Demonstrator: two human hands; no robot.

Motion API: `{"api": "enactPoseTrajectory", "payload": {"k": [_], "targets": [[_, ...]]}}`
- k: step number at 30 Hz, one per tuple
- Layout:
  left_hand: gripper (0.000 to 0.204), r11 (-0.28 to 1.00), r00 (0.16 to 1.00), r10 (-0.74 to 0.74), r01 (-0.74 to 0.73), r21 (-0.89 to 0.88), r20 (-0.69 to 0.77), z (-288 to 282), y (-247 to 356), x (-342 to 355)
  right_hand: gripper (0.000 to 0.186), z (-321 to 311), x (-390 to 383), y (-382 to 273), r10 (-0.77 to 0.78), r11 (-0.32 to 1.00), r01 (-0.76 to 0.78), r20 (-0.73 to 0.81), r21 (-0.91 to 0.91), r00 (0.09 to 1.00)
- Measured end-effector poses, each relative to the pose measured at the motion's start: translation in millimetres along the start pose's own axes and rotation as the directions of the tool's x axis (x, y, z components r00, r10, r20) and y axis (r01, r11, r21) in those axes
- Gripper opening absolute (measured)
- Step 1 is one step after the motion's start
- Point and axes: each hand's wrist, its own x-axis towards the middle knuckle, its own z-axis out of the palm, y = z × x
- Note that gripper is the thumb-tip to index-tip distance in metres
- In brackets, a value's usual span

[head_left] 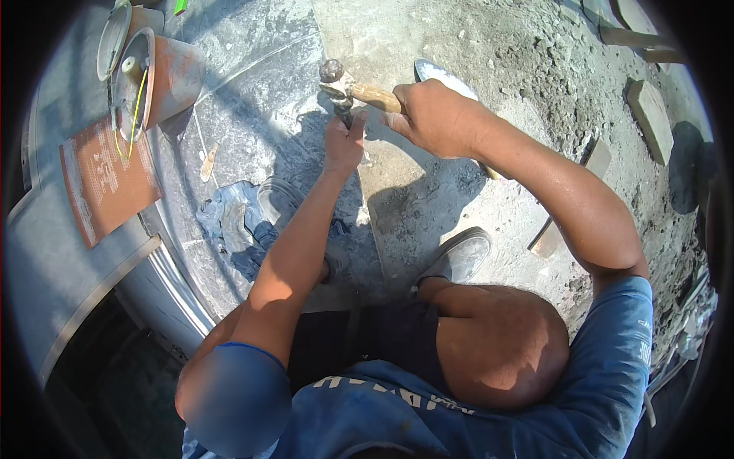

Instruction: Manually shaping or trimming stone pieces using a hammer and a chisel-like tool during a construction task.

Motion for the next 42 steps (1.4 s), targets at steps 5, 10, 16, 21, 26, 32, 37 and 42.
{"api": "enactPoseTrajectory", "payload": {"k": [5,10,16,21,26,32,37,42], "targets": [[0.033,0.999,0.999,0.033,-0.032,0.022,-0.018,-12.4,-4.9,7.8,0.035,-62.1,-17.2,-23.9,-0.066,0.971,0.142,-0.353,0.194,0.933],[0.035,0.996,0.996,0.088,-0.089,-0.027,-0.024,-12.4,0.5,17.8,0.034,-64.7,-18.7,-31.2,-0.229,0.915,0.379,-0.594,0.138,0.771],[0.036,0.979,0.981,0.196,-0.196,0.055,-0.004,-8.8,10.5,9.8,0.032,-23.5,-21.6,-16.9,-0.176,0.971,0.222,-0.355,0.092,0.918],[0.034,0.994,0.993,0.112,-0.111,0.025,-0.028,-11.2,1.2,11.7,0.033,-29.0,-8.1,-16.2,-0.071,0.994,0.082,-0.129,0.076,0.989],[0.036,0.994,0.994,0.109,-0.109,0.024,0.027,-11.5,6.8,10.9,0.031,-59.1,-16.9,-32.1,-0.230,0.903,0.404,-0.629,0.146,0.743],[0.036,0.997,0.997,0.079,-0.078,0.021,-0.013,-9.4,2.5,15.1,0.034,-22.8,-6.7,-8.6,-0.006,0.994,0.011,-0.051,0.104,0.999],[0.035,0.997,0.999,0.023,-0.026,0.068,0.048,-12.9,0.2,15.1,0.035,-52.5,-14.2,-27.5,-0.168,0.893,0.403,-0.682,0.201,0.712],[0.033,0.993,1.000,0.002,-0.005,0.114,0.030,-6.9,0.2,15.4,0.035,-20.2,-0.6,-0.4,-0.067,0.996,0.074,-0.117,0.056,0.991]]}}
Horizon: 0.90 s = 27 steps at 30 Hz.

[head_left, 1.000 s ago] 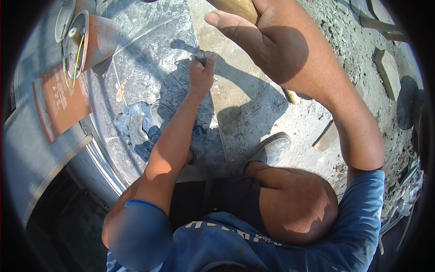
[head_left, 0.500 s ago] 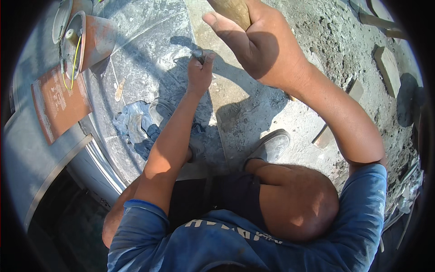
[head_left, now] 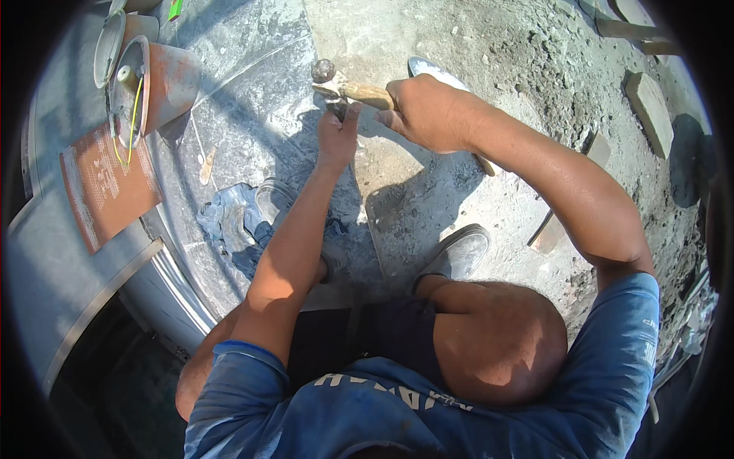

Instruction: Manually shaping or trimming stone pieces using a hammer and a chisel-like tool during a construction task.

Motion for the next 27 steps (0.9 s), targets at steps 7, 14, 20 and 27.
{"api": "enactPoseTrajectory", "payload": {"k": [7,14,20,27], "targets": [[0.034,0.998,0.999,0.043,-0.043,-0.038,0.015,-7.7,1.6,-4.2,0.036,-38.9,-6.4,-40.2,-0.013,0.933,0.122,-0.309,0.338,0.951],[0.033,0.997,0.996,0.070,-0.071,-0.008,-0.054,4.8,-3.1,-3.9,0.035,-0.3,-12.3,-10.1,0.033,0.999,-0.032,-0.011,0.029,0.999],[0.034,0.989,0.994,0.099,-0.103,-0.108,-0.049,-6.4,6.3,3.9,0.035,-66.2,-19.9,-39.9,-0.094,0.982,0.138,-0.296,0.130,0.950],[0.037,0.990,0.994,0.110,-0.111,-0.085,-0.017,-3.7,10.3,3.0,0.034,6.1,-4.4,-4.6,0.001,0.995,0.000,0.006,-0.098,1.000]]}}
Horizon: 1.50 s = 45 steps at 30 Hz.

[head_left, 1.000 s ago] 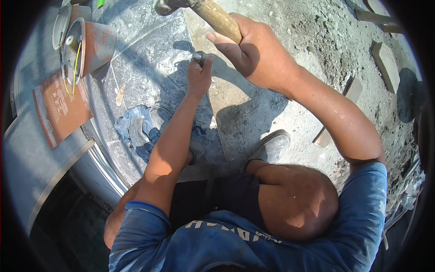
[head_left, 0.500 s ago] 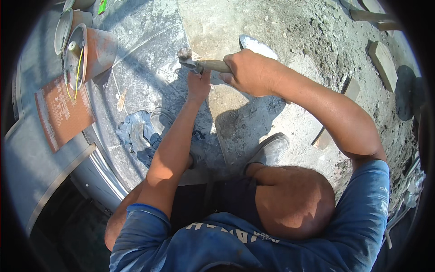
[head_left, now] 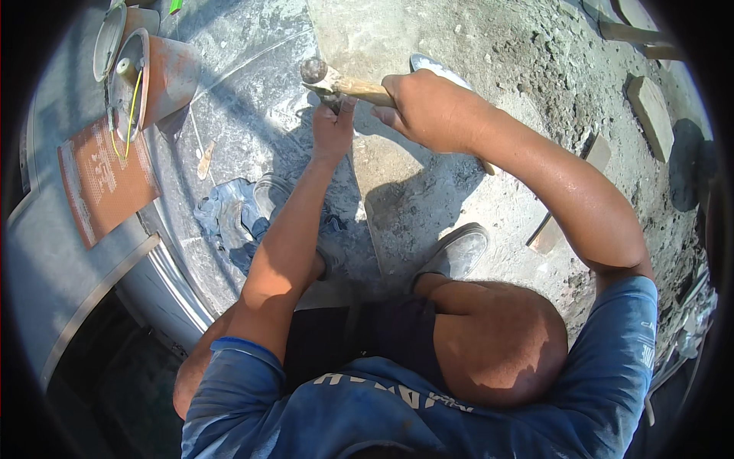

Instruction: Manually shaping or trimming stone pieces using a hammer and a chisel-like tool during a construction task.

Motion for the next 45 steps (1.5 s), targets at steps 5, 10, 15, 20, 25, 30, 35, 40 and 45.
{"api": "enactPoseTrajectory", "payload": {"k": [5,10,15,20,25,30,35,40,45], "targets": [[0.037,0.997,0.999,0.009,-0.007,0.074,-0.037,-7.5,-4.2,-4.6,0.035,-54.7,1.2,-31.7,-0.092,0.973,0.133,-0.211,0.189,0.973],[0.039,0.998,0.997,0.036,-0.033,0.048,-0.067,-3.8,-11.1,-0.3,0.031,-29.6,4.3,-21.9,-0.132,0.893,0.351,-0.583,0.280,0.802],[0.037,0.995,0.995,-0.088,0.085,-0.052,-0.054,-0.6,-10.6,-8.6,0.035,-9.2,2.7,-5.9,0.041,0.998,-0.044,0.074,0.041,0.996],[0.036,0.992,0.998,-0.030,0.025,-0.121,-0.046,-3.3,-10.4,-5.4,0.035,-77.3,-4.8,-20.8,-0.084,0.967,0.183,-0.460,0.176,0.884],[0.038,0.996,0.998,0.029,-0.034,-0.085,-0.062,1.7,0.5,6.9,0.036,-95.1,-21.3,-24.8,-0.166,0.964,0.246,-0.486,0.105,0.858],[0.037,0.991,0.992,0.126,-0.126,0.033,0.003,0.4,1.4,5.4,0.038,-49.7,-13.6,-21.4,-0.152,0.946,0.244,-0.374,0.212,0.915],[0.026,0.998,0.999,0.013,-0.011,0.056,-0.033,-0.9,-14.8,4.8,0.039,-25.0,2.6,-5.9,0.055,0.998,-0.053,0.074,-0.031,0.996],[0.026,0.995,0.999,-0.045,0.045,0.094,-0.001,-5.1,10.0,5.7,0.031,-55.1,4.0,-24.3,-0.133,0.932,0.298,-0.570,0.207,0.811],[0.030,0.980,0.992,-0.123,0.120,0.158,0.008,3.8,5.0,8.3,0.034,4.1,3.5,6.4,0.036,0.998,-0.034,0.051,-0.044,0.998]]}}
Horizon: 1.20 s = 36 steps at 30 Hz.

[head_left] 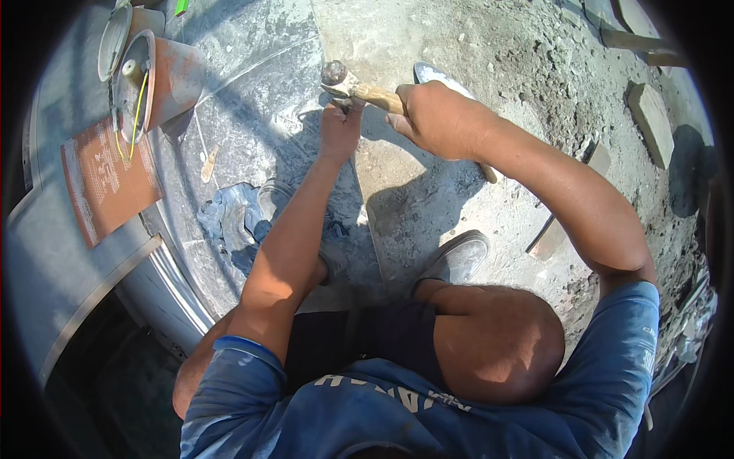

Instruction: Manually shaping or trimming stone pieces using a hammer and a chisel-like tool during a construction task.

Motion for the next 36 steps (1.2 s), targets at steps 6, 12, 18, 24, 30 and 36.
{"api": "enactPoseTrajectory", "payload": {"k": [6,12,18,24,30,36], "targets": [[0.033,0.992,0.996,0.089,-0.087,-0.091,0.018,-10.2,-12.3,18.2,0.040,-65.1,-0.3,-24.4,-0.044,0.924,0.212,-0.460,0.320,0.887],[0.043,0.996,0.997,0.078,-0.078,-0.052,-0.007,2.0,-4.7,13.8,0.042,-21.4,12.9,2.8,-0.013,0.990,0.020,-0.045,0.141,0.999],[0.048,0.994,1.000,0.005,-0.006,-0.108,-0.009,-0.7,-5.0,24.4,0.041,-75.5,3.8,-24.8,0.045,0.961,0.019,-0.225,0.277,0.973],[0.027,0.941,0.994,0.098,-0.107,-0.321,-0.043,5.3,-3.8,24.4,0.037,-9.6,14.4,10.8,0.024,0.988,-0.003,-0.139,0.152,0.990],[0.031,1.000,1.000,0.009,-0.009,-0.025,0.016,-14.8,0.7,28.6,0.036,-45.6,-0.4,-8.7,0.054,0.977,-0.008,-0.209,0.215,0.976],[0.039,0.983,0.998,0.052,-0.055,-0.177,-0.018,-10.6,-4.9,35.2,0.033,-81.5,-2.6,-25.1,-0.103,0.944,0.249,-0.520,0.218,0.848]]}}
